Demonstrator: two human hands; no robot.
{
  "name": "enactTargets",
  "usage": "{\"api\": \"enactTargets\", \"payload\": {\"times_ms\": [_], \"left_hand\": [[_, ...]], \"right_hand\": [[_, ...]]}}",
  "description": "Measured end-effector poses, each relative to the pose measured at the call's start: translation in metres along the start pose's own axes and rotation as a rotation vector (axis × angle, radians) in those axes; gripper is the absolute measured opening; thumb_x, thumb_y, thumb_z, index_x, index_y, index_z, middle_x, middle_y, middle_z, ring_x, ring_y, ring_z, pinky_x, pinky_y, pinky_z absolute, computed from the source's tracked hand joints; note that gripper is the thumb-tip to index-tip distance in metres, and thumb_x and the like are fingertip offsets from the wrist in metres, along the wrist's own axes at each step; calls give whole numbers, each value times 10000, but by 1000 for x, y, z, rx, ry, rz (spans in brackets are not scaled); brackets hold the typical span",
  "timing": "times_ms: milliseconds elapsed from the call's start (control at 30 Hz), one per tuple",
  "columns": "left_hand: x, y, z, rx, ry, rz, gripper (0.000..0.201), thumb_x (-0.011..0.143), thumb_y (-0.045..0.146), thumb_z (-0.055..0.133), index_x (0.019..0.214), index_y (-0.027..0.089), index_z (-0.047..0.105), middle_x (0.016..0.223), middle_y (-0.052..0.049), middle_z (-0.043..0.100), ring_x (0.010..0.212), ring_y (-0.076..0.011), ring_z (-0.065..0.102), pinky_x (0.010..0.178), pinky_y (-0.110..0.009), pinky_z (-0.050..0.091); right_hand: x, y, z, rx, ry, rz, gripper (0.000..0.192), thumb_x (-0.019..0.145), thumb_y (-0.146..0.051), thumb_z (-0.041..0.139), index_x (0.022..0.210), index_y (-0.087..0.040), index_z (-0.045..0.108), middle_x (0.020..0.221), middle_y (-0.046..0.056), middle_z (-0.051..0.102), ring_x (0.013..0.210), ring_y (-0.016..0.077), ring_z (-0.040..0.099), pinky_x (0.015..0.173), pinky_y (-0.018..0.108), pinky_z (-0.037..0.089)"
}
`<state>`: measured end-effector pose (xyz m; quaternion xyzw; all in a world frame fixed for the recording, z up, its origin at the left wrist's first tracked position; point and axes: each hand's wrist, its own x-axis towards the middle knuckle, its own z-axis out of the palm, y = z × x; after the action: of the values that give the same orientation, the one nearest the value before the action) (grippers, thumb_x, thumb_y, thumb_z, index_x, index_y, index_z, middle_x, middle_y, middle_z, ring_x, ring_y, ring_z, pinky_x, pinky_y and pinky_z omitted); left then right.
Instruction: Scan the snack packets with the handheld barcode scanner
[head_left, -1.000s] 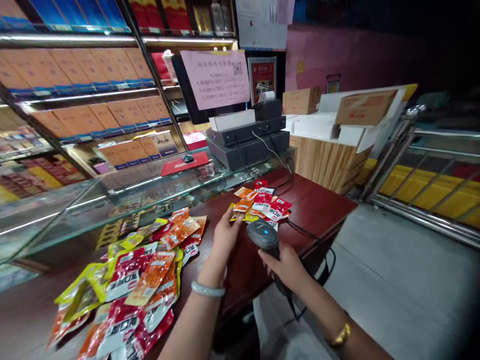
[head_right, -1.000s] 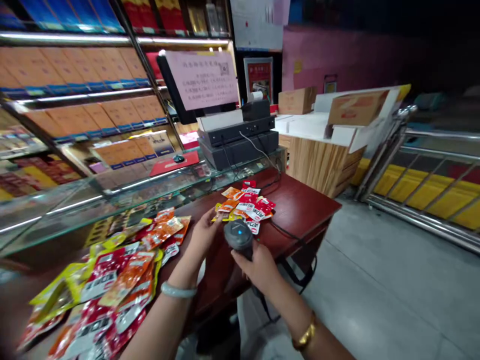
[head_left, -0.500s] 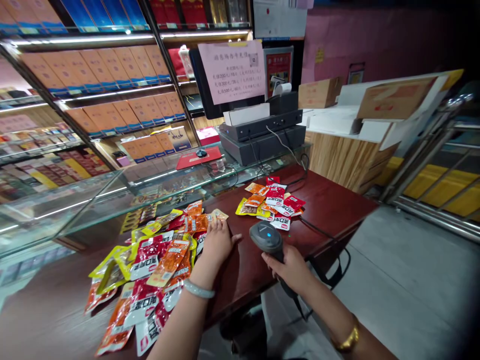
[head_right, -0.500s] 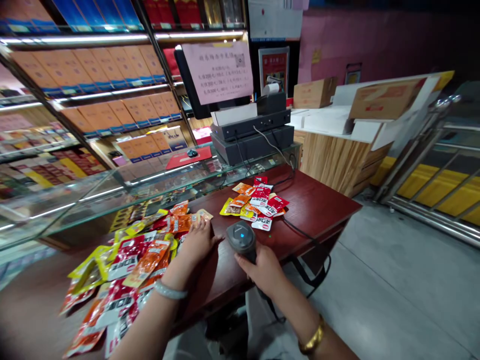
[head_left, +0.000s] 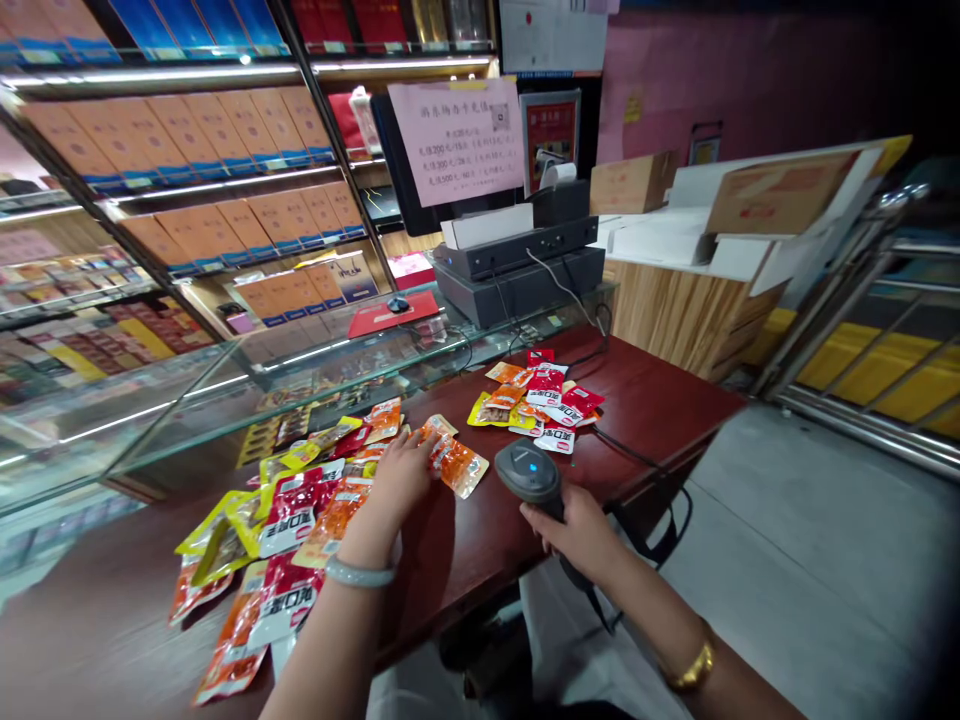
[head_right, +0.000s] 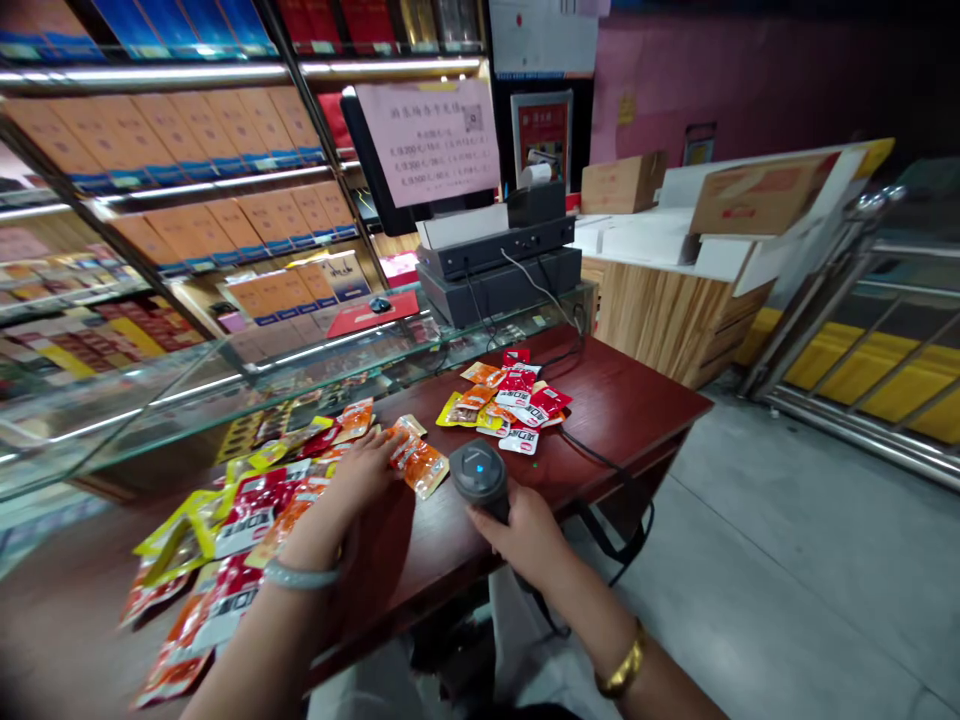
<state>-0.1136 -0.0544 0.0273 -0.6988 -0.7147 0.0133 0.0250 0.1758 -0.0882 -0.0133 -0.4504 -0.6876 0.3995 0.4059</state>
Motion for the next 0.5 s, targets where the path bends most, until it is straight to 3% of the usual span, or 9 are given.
{"api": "enactTargets", "payload": {"times_ms": [100, 200, 300, 400, 500], "left_hand": [[6, -1, 4, -1, -42, 46, 761, 803, 300, 750, 1530, 291, 526, 1605, -139, 490, 1542, -393, 341, 1234, -536, 284], [10, 4, 3, -5, -80, 100, 867, 784, 275, 751, 1589, 327, 434, 1662, -113, 411, 1570, -393, 279, 1225, -544, 289], [15, 6, 0, -23, -136, 146, 876, 796, 247, 717, 1607, 325, 395, 1591, -112, 515, 1493, -355, 428, 1185, -487, 359], [16, 9, 0, 14, -119, 73, 792, 778, 334, 764, 1526, 249, 518, 1469, -175, 613, 1373, -376, 544, 1125, -459, 417], [10, 16, 2, 15, -74, -1, 612, 774, 437, 784, 1324, 197, 664, 1353, -211, 668, 1299, -387, 589, 1093, -456, 436]], "right_hand": [[-2, -1, -2, 56, -51, 11, 233, 838, -418, 669, 786, -197, 718, 497, 15, 670, 424, 218, 642, 456, 286, 507], [-5, -3, -5, 59, -56, 20, 228, 836, -412, 675, 836, -188, 722, 506, 7, 669, 427, 213, 639, 456, 281, 499], [-6, -4, -8, 32, -56, 20, 239, 842, -420, 665, 833, -188, 722, 512, 8, 669, 442, 214, 642, 481, 286, 509], [-6, -5, -10, 11, -53, 25, 252, 847, -427, 661, 852, -183, 727, 532, 13, 679, 465, 220, 653, 507, 294, 520], [-6, -6, -9, 27, -46, 40, 257, 848, -417, 669, 886, -172, 735, 530, 9, 676, 465, 224, 648, 519, 302, 529]]}}
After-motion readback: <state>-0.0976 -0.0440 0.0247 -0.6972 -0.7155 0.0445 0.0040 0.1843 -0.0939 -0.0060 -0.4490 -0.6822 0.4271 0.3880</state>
